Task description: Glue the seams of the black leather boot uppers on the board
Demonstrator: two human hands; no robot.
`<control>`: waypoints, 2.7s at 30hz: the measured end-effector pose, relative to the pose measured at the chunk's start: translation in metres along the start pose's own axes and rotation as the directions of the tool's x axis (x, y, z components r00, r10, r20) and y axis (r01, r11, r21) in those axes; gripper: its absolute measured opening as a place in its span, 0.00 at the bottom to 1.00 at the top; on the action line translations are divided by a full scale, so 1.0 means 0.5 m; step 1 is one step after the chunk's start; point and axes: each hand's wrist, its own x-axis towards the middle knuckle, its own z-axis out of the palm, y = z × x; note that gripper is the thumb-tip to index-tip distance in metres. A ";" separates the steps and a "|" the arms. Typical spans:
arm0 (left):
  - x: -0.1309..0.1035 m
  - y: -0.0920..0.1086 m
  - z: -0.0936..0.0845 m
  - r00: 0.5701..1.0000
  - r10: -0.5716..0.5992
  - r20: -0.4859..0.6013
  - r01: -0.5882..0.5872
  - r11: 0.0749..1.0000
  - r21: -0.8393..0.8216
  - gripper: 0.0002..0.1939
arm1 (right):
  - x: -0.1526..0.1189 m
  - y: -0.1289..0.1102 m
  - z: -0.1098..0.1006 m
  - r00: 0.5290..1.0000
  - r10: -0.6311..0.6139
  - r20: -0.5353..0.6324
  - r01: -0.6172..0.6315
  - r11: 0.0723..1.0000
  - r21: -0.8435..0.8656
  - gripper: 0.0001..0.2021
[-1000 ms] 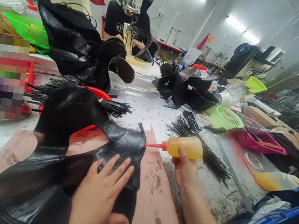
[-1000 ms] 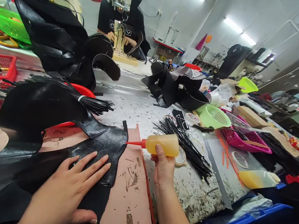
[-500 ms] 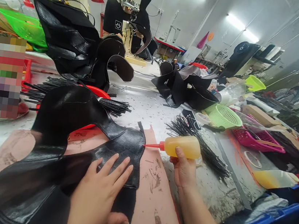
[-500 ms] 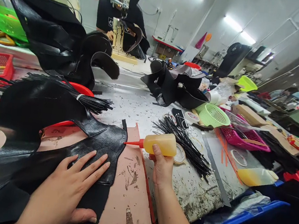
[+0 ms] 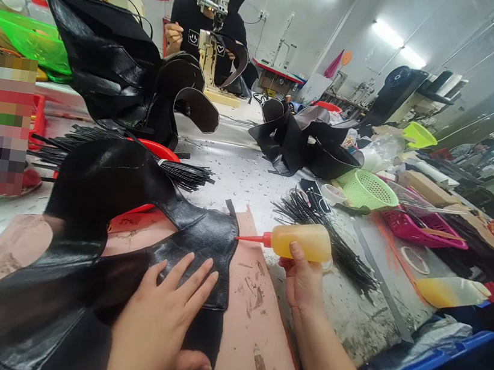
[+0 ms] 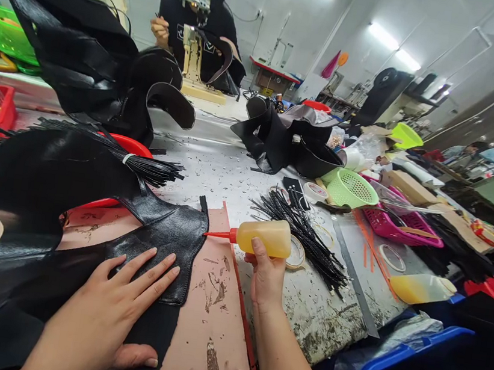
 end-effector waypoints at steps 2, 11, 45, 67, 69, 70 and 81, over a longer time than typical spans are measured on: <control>0.000 0.000 -0.002 1.000 0.003 -0.003 -0.003 1.000 0.006 0.46 | 0.000 0.000 0.001 1.000 0.011 -0.004 -0.011 1.000 -0.001 0.22; -0.002 0.002 0.001 1.000 0.006 -0.005 -0.006 1.000 0.012 0.46 | -0.007 -0.003 -0.004 1.000 0.022 0.005 -0.022 1.000 -0.016 0.22; -0.005 0.003 0.008 0.997 0.049 -0.058 -0.045 0.997 0.066 0.44 | -0.076 -0.029 -0.033 0.996 0.077 0.035 -0.074 0.994 -0.086 0.21; -0.001 0.011 -0.010 0.997 0.062 0.054 -0.068 0.990 0.123 0.58 | -0.144 -0.027 -0.085 0.992 0.128 -0.004 -0.127 0.987 -0.101 0.25; -0.001 0.011 -0.009 0.996 0.065 0.058 -0.072 0.989 0.130 0.59 | -0.149 -0.028 -0.088 0.991 0.130 -0.002 -0.130 0.985 -0.113 0.25; 0.000 0.010 -0.008 0.996 0.069 0.062 -0.076 0.989 0.129 0.60 | -0.152 -0.029 -0.090 0.991 0.131 0.001 -0.130 0.985 -0.112 0.26; 0.002 0.010 -0.005 0.990 0.082 0.115 -0.099 0.984 0.146 0.66 | -0.187 -0.041 -0.107 0.993 0.110 0.032 -0.107 0.989 -0.101 0.26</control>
